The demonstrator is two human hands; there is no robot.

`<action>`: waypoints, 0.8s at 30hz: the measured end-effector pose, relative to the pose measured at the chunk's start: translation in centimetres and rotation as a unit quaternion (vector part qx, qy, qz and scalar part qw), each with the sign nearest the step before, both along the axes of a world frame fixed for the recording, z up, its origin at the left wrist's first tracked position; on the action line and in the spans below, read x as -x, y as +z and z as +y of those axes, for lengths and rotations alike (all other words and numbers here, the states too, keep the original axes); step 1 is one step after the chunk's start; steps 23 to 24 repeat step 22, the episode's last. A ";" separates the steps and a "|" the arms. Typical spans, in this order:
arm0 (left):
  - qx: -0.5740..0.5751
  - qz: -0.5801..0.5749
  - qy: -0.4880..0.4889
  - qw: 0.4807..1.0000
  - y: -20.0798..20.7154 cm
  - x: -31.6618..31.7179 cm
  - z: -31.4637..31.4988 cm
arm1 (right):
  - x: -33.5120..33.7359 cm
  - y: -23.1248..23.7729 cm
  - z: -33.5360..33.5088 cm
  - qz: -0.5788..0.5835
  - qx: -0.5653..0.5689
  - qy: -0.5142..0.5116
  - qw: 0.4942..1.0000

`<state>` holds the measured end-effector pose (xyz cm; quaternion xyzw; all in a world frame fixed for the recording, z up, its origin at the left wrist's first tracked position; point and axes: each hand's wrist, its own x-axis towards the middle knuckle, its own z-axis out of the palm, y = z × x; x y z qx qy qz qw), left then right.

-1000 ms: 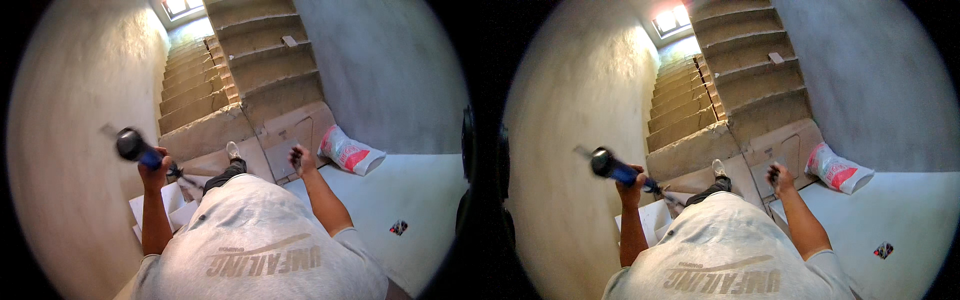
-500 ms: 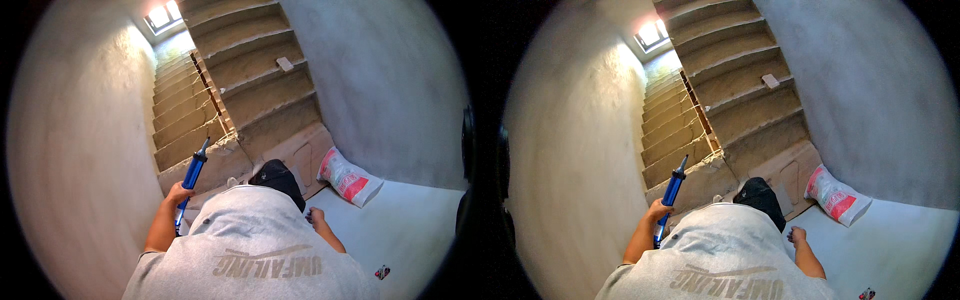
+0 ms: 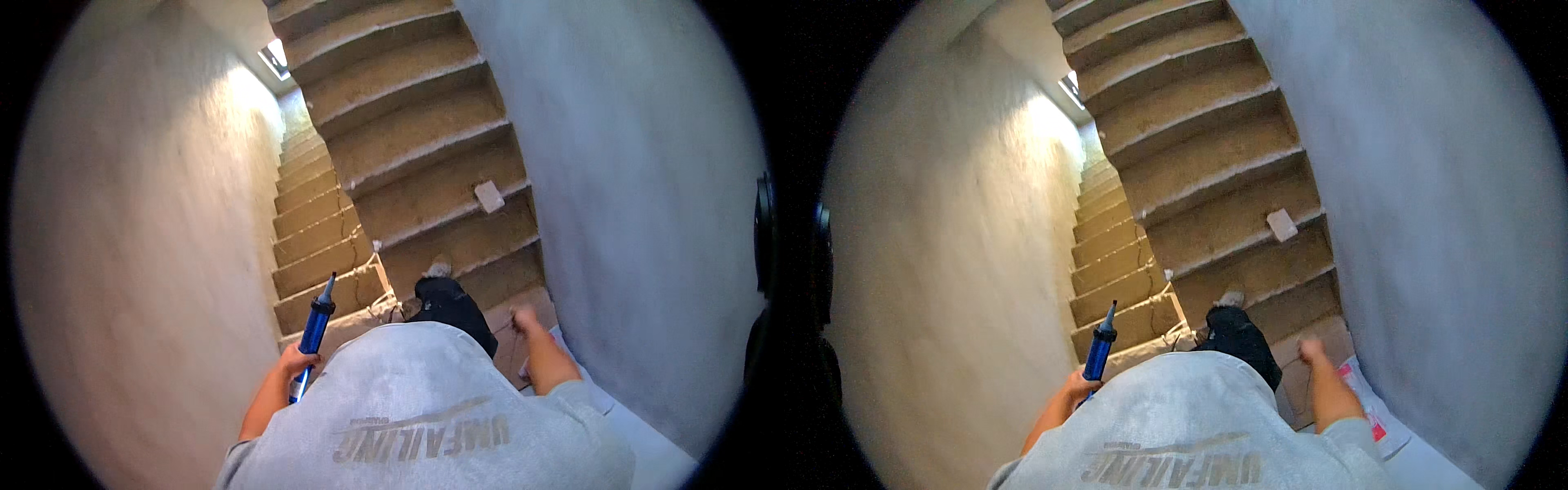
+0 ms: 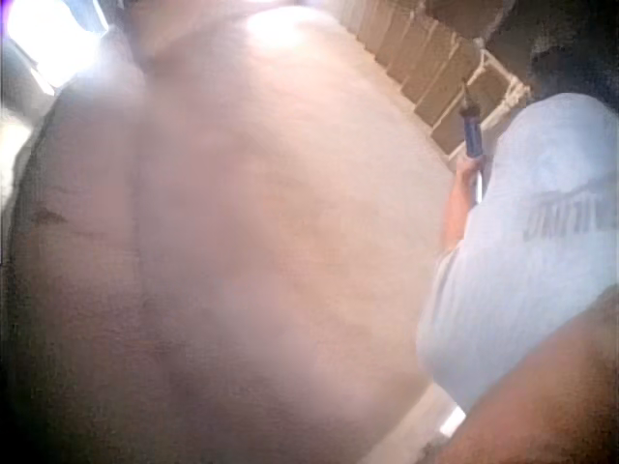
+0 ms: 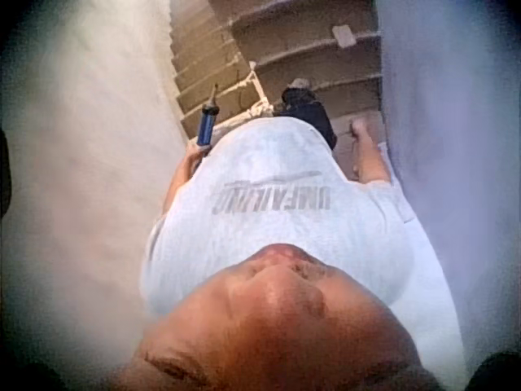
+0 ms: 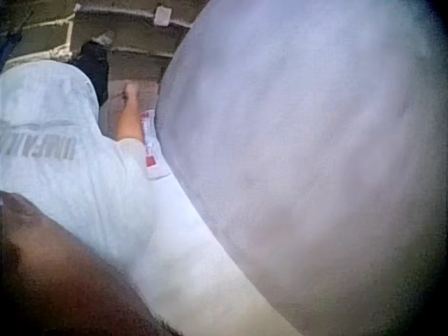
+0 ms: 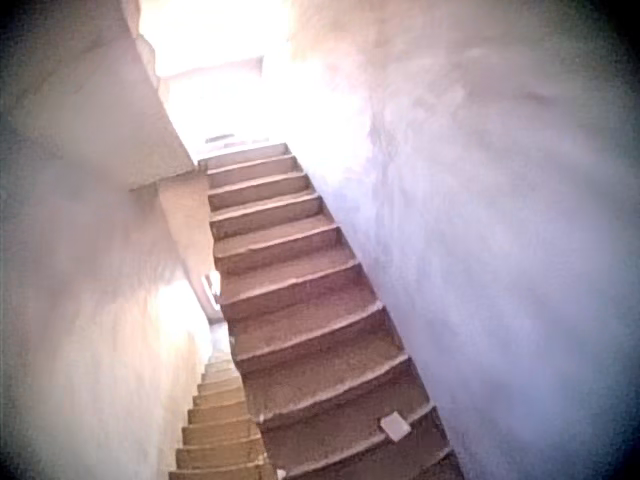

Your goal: The person uses a caulking gun to apply sealant along the top and side edges of a large window frame. After finishing the window, the person walks through a construction room and ascends a concrete staircase while carrying the tool.

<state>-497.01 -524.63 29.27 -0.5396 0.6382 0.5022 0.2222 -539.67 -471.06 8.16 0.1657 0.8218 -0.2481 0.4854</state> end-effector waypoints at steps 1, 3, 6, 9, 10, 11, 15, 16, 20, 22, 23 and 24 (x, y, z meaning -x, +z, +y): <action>0.025 -0.004 -0.005 1.000 -0.5 -0.2 -1.0 | 7.0 4.0 -3.8 0.021 -0.013 0.038 0.999; -0.048 0.022 0.083 0.995 1.1 3.4 -2.9 | 18.1 9.5 -9.9 0.126 -0.007 0.057 0.990; -0.025 0.041 0.106 0.993 5.8 11.1 -5.2 | 31.3 15.8 -18.0 0.259 0.117 -0.044 0.958; -0.084 0.071 0.180 0.977 7.6 15.3 -7.5 | 38.5 22.7 -28.1 0.224 0.293 -0.110 0.923; -0.085 0.063 0.177 0.978 7.0 16.3 -8.8 | 39.9 24.2 -31.0 0.221 0.337 -0.106 0.909; -0.084 0.064 0.177 0.979 7.1 18.0 -9.6 | 40.9 24.5 -33.2 0.249 0.346 -0.068 0.902; -0.103 0.087 0.202 0.970 4.4 23.4 -13.5 | 41.2 19.7 -35.8 0.288 0.264 0.161 0.906; -0.116 0.092 0.216 0.965 3.5 23.4 -14.0 | 39.4 21.7 -36.5 0.324 0.220 0.274 0.878; -0.120 0.056 0.184 0.974 6.8 29.6 -18.5 | 34.3 18.7 -25.0 0.243 -0.008 0.381 0.892; -0.124 0.060 0.182 0.974 9.6 32.2 -21.2 | 32.2 23.6 -22.6 0.102 -0.044 0.128 0.986; -0.124 0.060 0.182 0.974 9.6 32.2 -21.2 | 32.2 23.6 -22.6 0.102 -0.044 0.128 0.986; -0.124 0.060 0.182 0.974 9.6 32.2 -21.2 | 32.2 23.6 -22.6 0.102 -0.044 0.128 0.986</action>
